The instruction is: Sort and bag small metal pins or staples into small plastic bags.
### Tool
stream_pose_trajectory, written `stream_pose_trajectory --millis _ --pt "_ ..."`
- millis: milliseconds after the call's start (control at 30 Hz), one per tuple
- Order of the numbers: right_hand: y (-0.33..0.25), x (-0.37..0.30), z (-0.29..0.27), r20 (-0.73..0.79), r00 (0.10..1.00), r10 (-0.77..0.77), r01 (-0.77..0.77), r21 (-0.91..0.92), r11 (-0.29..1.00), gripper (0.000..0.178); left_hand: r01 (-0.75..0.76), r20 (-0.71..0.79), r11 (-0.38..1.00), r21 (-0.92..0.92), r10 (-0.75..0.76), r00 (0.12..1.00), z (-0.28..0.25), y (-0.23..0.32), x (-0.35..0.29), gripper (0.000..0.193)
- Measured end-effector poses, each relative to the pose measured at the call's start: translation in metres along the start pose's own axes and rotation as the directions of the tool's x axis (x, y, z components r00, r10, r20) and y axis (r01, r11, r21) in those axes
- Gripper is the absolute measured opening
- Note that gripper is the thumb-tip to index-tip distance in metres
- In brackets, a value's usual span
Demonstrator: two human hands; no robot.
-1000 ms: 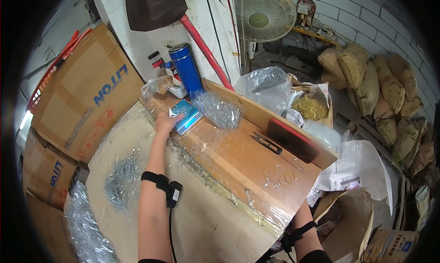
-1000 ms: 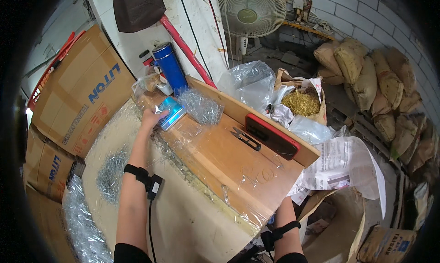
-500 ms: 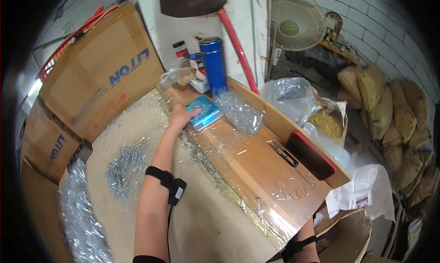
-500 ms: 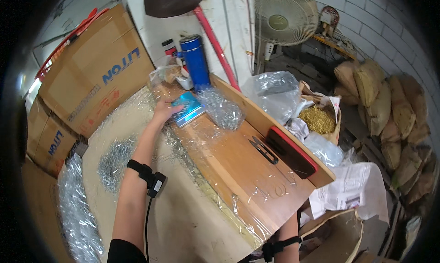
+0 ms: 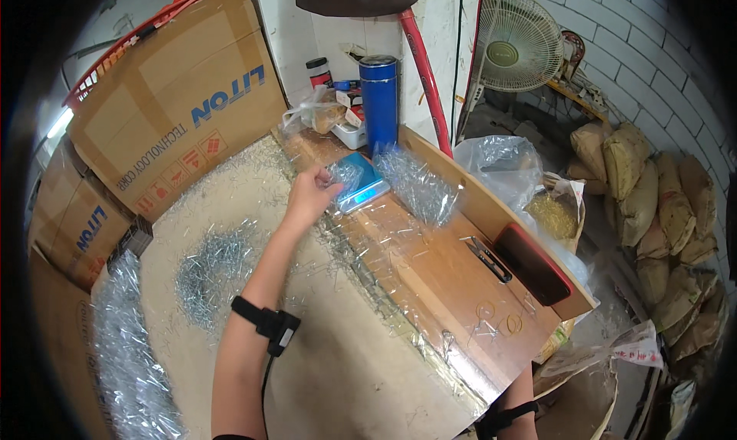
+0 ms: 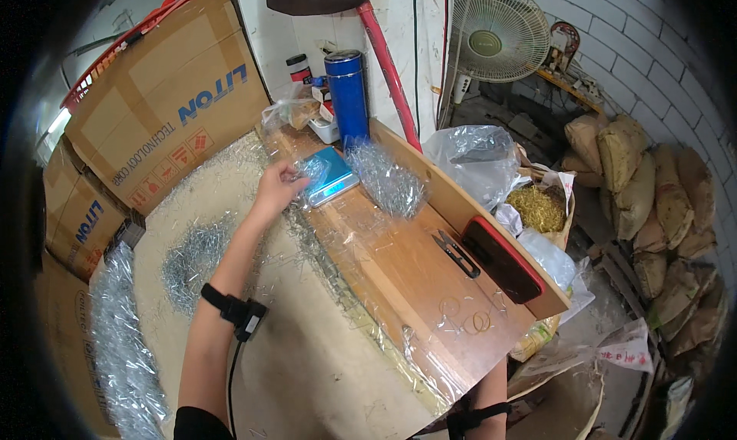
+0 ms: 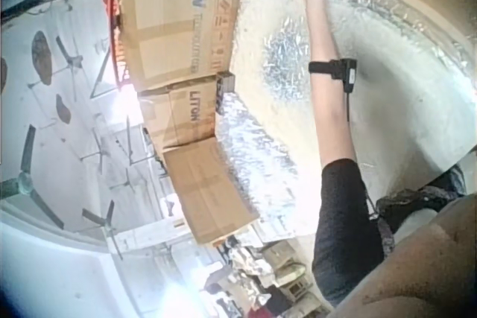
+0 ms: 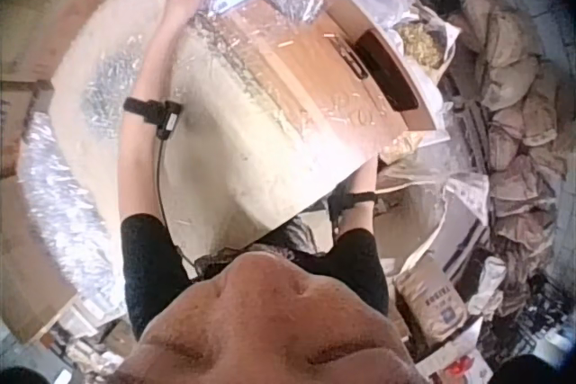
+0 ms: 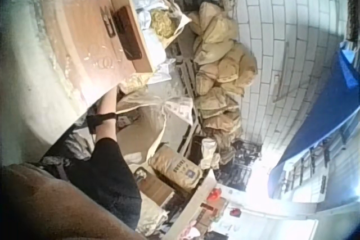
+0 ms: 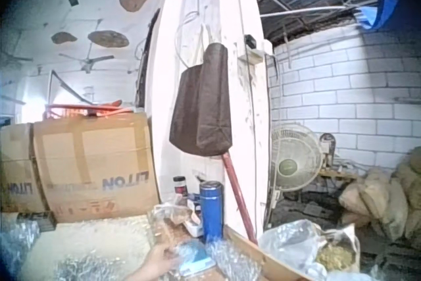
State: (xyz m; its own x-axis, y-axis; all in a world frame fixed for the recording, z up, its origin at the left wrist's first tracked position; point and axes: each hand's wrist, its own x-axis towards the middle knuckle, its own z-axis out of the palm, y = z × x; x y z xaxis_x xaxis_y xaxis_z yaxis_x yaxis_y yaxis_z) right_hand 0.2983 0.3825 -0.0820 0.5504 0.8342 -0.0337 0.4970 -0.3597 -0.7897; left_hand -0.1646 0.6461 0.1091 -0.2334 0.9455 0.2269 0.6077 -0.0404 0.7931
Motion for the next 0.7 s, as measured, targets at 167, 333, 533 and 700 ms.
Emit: stream_pose_trajectory --millis 167,333,533,700 --pt "-0.003 0.001 -0.002 -0.001 1.000 -0.004 0.004 -0.004 1.000 0.044 -0.042 0.066 0.991 -0.130 0.051 0.997 -0.011 0.013 -0.051 0.042" --pt "-0.006 0.004 0.002 0.013 1.000 -0.014 0.014 -0.002 1.000 0.044 0.070 0.188 0.957 -0.281 -0.017 0.982 -0.037 0.040 -0.108 0.042" --pt "-0.010 0.013 0.008 0.027 0.999 -0.040 0.040 0.002 0.999 0.045 0.096 0.200 0.965 -0.243 -0.047 0.979 -0.071 0.052 -0.204 0.036" --pt "-0.011 0.023 0.008 0.021 0.998 -0.062 0.062 -0.019 0.998 0.046 0.112 0.185 0.992 0.052 -0.120 0.975 -0.121 0.082 -0.304 0.027"
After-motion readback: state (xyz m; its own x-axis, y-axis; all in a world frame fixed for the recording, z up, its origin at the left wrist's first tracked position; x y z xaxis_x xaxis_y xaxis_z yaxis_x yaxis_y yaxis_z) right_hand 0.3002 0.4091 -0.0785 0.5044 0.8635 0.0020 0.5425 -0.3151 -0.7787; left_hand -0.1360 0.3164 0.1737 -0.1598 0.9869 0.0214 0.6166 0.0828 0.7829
